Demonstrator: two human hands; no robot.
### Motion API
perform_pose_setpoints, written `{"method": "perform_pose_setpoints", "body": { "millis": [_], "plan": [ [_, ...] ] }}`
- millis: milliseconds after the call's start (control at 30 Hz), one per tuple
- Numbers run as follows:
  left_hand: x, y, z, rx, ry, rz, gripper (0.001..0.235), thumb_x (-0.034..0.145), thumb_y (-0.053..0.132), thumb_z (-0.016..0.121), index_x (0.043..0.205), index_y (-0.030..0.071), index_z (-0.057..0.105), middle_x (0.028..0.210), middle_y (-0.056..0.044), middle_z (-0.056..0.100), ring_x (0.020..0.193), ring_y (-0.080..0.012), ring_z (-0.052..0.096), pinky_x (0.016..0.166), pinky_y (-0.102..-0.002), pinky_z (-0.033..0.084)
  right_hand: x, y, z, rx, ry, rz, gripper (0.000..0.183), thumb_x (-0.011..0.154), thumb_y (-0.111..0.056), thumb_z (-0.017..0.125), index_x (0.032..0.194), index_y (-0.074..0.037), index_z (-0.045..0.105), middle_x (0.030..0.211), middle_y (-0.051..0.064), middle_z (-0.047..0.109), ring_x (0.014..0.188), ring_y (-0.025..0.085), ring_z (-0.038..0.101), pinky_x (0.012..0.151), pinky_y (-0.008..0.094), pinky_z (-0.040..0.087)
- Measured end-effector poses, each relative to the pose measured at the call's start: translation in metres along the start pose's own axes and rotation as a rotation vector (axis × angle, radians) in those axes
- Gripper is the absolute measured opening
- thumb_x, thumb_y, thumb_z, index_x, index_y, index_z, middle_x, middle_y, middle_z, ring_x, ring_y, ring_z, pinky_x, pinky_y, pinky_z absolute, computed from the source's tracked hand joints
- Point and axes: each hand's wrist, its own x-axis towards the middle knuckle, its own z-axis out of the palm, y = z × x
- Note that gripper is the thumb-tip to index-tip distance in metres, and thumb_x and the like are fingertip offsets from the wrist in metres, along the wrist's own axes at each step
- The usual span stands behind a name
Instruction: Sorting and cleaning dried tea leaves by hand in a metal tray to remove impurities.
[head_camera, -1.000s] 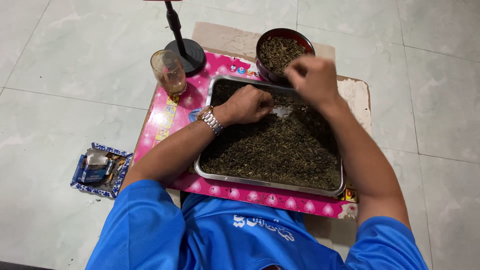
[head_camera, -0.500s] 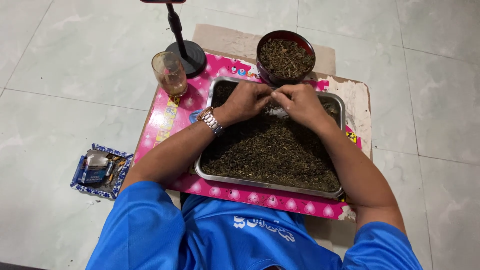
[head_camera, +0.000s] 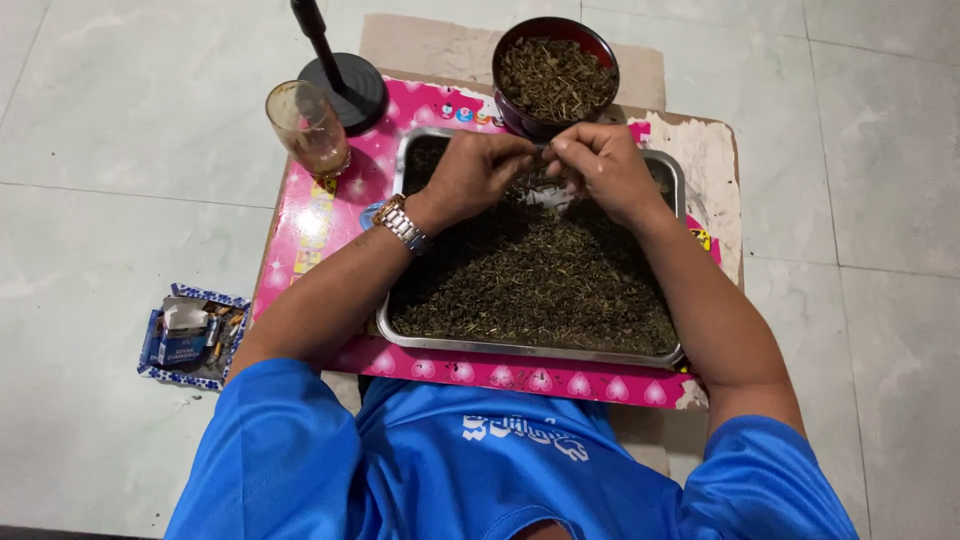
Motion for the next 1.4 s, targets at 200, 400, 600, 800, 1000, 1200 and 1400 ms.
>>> {"method": "perform_pose_setpoints", "body": {
  "millis": [200, 400, 600, 800, 1000, 1200, 1400],
  "plan": [
    [-0.001, -0.004, 0.002, 0.018, 0.011, -0.014, 0.015, 0.087, 0.009, 0.077, 0.101, 0.013, 0.081, 0.089, -0.01, 0.079, 0.091, -0.031, 0.076, 0.076, -0.039, 0.059, -0.005, -0.022, -0.001, -0.102, 0.038, -0.128, 0.012, 0.099, -0.006, 0.068, 0.096, 0.003, 0.075, 0.073, 0.015, 0.071, 0.048, 0.011, 0.059, 0.04, 0.023, 0.044],
    [-0.001, -0.007, 0.001, 0.147, -0.045, 0.058, 0.008, 0.09, 0.008, 0.073, 0.097, 0.008, 0.077, 0.083, -0.004, 0.077, 0.068, -0.017, 0.069, 0.065, -0.032, 0.051, 0.046, -0.02, -0.024, -0.537, 0.191, -0.32, 0.011, 0.102, -0.011, 0.072, 0.097, -0.003, 0.078, 0.091, 0.012, 0.078, 0.078, 0.018, 0.074, 0.069, 0.034, 0.061],
    [-0.003, -0.007, -0.001, 0.264, 0.032, 0.024, 0.011, 0.087, 0.004, 0.076, 0.097, 0.009, 0.08, 0.083, -0.006, 0.079, 0.064, -0.0183, 0.069, 0.061, -0.033, 0.053, 0.035, -0.015, -0.015, -0.835, 0.114, -0.366, 0.027, 0.096, -0.006, 0.079, 0.122, -0.002, 0.074, 0.114, 0.019, 0.076, 0.095, 0.028, 0.075, 0.083, 0.037, 0.064],
    [-0.004, -0.003, 0.0, 0.502, -0.166, -0.075, 0.003, 0.086, 0.017, 0.068, 0.086, 0.017, 0.071, 0.081, -0.008, 0.07, 0.068, -0.0392, 0.066, 0.055, -0.052, 0.048, -0.013, -0.042, -0.027, -1.111, -0.278, 0.095, 0.027, 0.097, -0.024, 0.071, 0.122, -0.016, 0.075, 0.127, 0.008, 0.072, 0.111, 0.027, 0.066, 0.098, 0.05, 0.049],
    [-0.004, 0.006, 0.0, 0.548, -0.401, -0.024, 0.031, 0.09, 0.045, 0.078, 0.098, 0.016, 0.076, 0.089, -0.005, 0.072, 0.074, -0.0336, 0.068, 0.057, -0.051, 0.052, -0.058, -0.065, -0.051, -1.298, -0.403, 0.528, 0.042, 0.101, -0.034, 0.066, 0.139, -0.015, 0.064, 0.108, 0.013, 0.076, 0.091, 0.027, 0.072, 0.088, 0.045, 0.059],
    [-0.005, 0.0, 0.003, 0.52, -0.491, -0.032, 0.026, 0.084, 0.038, 0.076, 0.097, 0.015, 0.076, 0.086, -0.011, 0.074, 0.079, -0.0381, 0.068, 0.06, -0.053, 0.05, -0.065, -0.061, -0.023, -1.104, -0.485, 0.54, 0.024, 0.096, -0.025, 0.072, 0.112, -0.007, 0.07, 0.097, 0.02, 0.074, 0.087, 0.032, 0.071, 0.084, 0.047, 0.057],
    [-0.006, 0.0, 0.001, 0.473, -0.441, -0.054, 0.029, 0.077, 0.02, 0.066, 0.104, 0.017, 0.078, 0.087, -0.01, 0.075, 0.076, -0.0399, 0.07, 0.061, -0.052, 0.054, -0.036, -0.058, -0.004, -0.683, -0.573, 0.383, 0.027, 0.099, -0.013, 0.066, 0.125, -0.013, 0.071, 0.1, 0.008, 0.079, 0.069, 0.016, 0.07, 0.066, 0.027, 0.054]
  ]
}}
